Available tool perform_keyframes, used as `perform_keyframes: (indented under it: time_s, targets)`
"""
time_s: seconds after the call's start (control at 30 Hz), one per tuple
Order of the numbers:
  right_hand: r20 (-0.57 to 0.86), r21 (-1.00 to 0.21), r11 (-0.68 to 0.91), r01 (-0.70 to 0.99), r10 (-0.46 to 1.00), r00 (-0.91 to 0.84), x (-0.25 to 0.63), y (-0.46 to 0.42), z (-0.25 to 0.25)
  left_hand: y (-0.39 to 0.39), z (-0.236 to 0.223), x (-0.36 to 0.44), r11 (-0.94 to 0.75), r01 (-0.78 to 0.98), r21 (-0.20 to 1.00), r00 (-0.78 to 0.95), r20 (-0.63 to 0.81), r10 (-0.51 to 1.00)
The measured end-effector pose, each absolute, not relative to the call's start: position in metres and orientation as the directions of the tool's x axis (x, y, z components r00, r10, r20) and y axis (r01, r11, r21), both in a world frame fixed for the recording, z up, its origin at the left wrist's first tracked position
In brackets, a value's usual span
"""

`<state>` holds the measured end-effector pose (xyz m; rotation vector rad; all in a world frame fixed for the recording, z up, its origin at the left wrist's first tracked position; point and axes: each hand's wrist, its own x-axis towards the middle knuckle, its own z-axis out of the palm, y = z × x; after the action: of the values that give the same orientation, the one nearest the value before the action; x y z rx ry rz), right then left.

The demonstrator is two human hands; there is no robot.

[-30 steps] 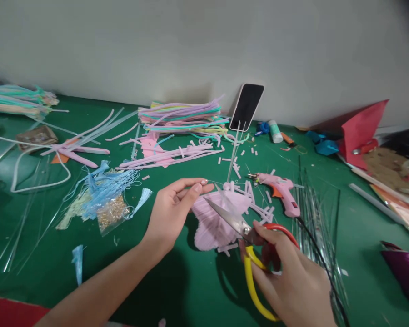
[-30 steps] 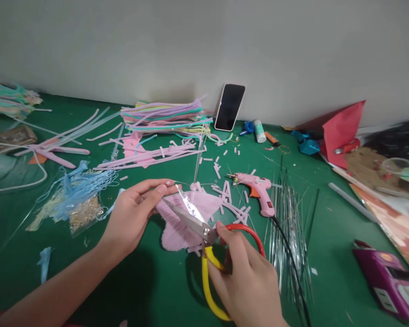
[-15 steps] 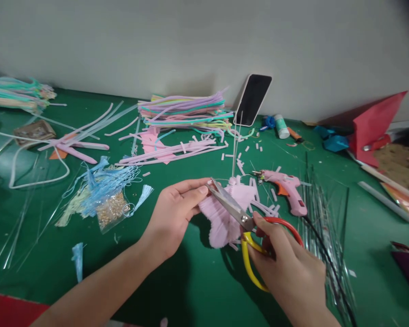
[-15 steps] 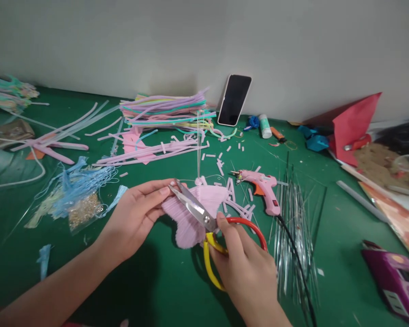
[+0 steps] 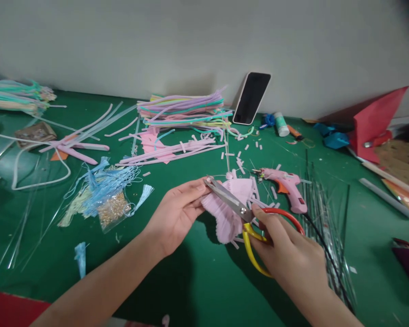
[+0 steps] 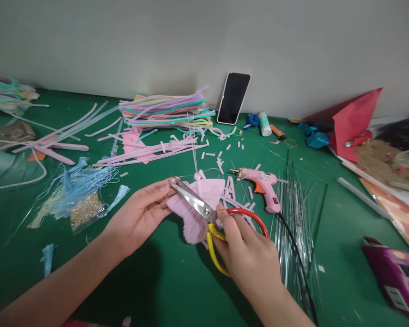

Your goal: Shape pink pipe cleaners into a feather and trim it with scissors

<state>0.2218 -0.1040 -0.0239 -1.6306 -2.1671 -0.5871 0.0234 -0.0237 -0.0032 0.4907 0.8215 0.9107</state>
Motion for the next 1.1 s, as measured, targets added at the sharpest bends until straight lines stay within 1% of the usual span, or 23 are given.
perform_keyframes:
  time_s: [0.1, 0.3, 0.43, 0.6, 0.73, 0.87, 0.97, 1.1]
  targets:
    - [0.522, 0.166, 0.302, 0.939, 0.781, -0.343, 0.228, -0.101, -0.021, -0.023, -0.003, 0.023, 0.542, -0.497, 0.677, 0.349, -0.416, 0.84]
    - [0.488, 0.283, 0.328, 0.901, 0.76, -0.43, 0.235, -0.094, -0.01, -0.022, -0.004, 0.022, 0.546, -0.49, 0.68, 0.367, -0.407, 0.837]
    - [0.437, 0.384, 0.339, 0.859, 0.753, -0.493, 0.236, -0.084, -0.001, -0.023, -0.004, 0.023, 0.543, -0.474, 0.693, 0.365, -0.407, 0.837]
    - [0.371, 0.468, 0.347, 0.813, 0.758, -0.537, 0.236, -0.071, 0.003, -0.023, -0.006, 0.025, 0.551, -0.512, 0.66, 0.367, -0.412, 0.834]
    - [0.393, 0.487, 0.369, 0.792, 0.717, -0.575, 0.237, -0.061, 0.002, -0.022, -0.009, 0.024, 0.553, -0.55, 0.625, 0.368, -0.414, 0.833]
    - [0.389, 0.487, 0.422, 0.764, 0.679, -0.623, 0.239, -0.054, 0.002, -0.021, -0.01, 0.024, 0.554, -0.547, 0.627, 0.371, -0.412, 0.832]
    - [0.386, 0.504, 0.427, 0.751, 0.666, -0.638, 0.243, -0.051, 0.003, -0.021, -0.011, 0.023, 0.561, -0.556, 0.614, 0.376, -0.416, 0.828]
    - [0.386, 0.47, 0.459, 0.754, 0.661, -0.644, 0.245, -0.05, 0.005, -0.021, -0.012, 0.024, 0.566, -0.572, 0.593, 0.379, -0.422, 0.824]
